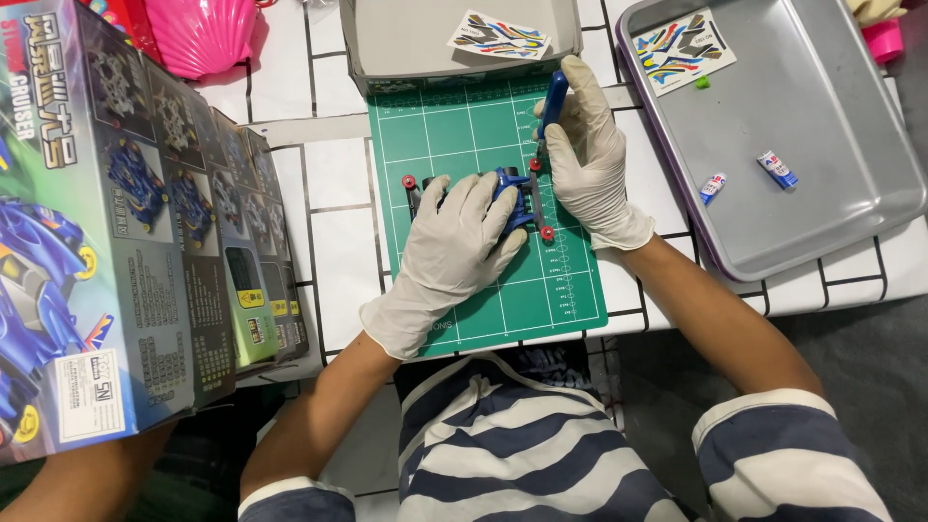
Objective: The person assembles a blue toy car on a green cutting mat. They attach red wheels to the car's axles and then use a blue screwdriver to tighten the screws on the wheels.
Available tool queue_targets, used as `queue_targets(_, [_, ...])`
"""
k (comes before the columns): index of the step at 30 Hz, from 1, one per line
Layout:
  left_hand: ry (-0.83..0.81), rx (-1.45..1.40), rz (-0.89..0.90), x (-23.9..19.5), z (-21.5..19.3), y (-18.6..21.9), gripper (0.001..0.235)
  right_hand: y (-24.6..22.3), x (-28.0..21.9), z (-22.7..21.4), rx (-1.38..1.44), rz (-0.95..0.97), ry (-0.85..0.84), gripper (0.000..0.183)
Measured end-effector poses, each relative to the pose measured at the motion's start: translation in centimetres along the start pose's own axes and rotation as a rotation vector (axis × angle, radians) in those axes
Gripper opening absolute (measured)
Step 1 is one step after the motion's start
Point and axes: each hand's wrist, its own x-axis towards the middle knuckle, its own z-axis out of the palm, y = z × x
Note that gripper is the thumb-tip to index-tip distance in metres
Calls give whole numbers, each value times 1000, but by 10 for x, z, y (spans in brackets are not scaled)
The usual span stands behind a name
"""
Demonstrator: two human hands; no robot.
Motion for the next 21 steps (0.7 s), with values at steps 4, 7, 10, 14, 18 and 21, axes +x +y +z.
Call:
queue_targets(4, [-7, -5, -2, 0, 0, 0, 41, -2, 1, 0, 15, 17, -4, 53])
queue_targets(7, [-28, -26, -6, -1, 1, -1, 42, -2, 0, -1, -26, 20, -3, 55])
queue_targets(10, [-24, -25, 0, -1, 0, -1, 41, 3, -2, -4, -87, 25, 8, 64])
queue_targets(14, [-23, -25, 2, -1, 0, -1, 41, 2, -1, -6, -101, 26, -19, 64])
queue_targets(18, [-20, -6, -1, -1, 1, -1, 42, 3, 1, -5, -77, -26, -34, 55])
queue_targets(21, [-19, -10, 0, 0, -1, -1, 42, 3, 1, -3, -53, -48, -16, 54])
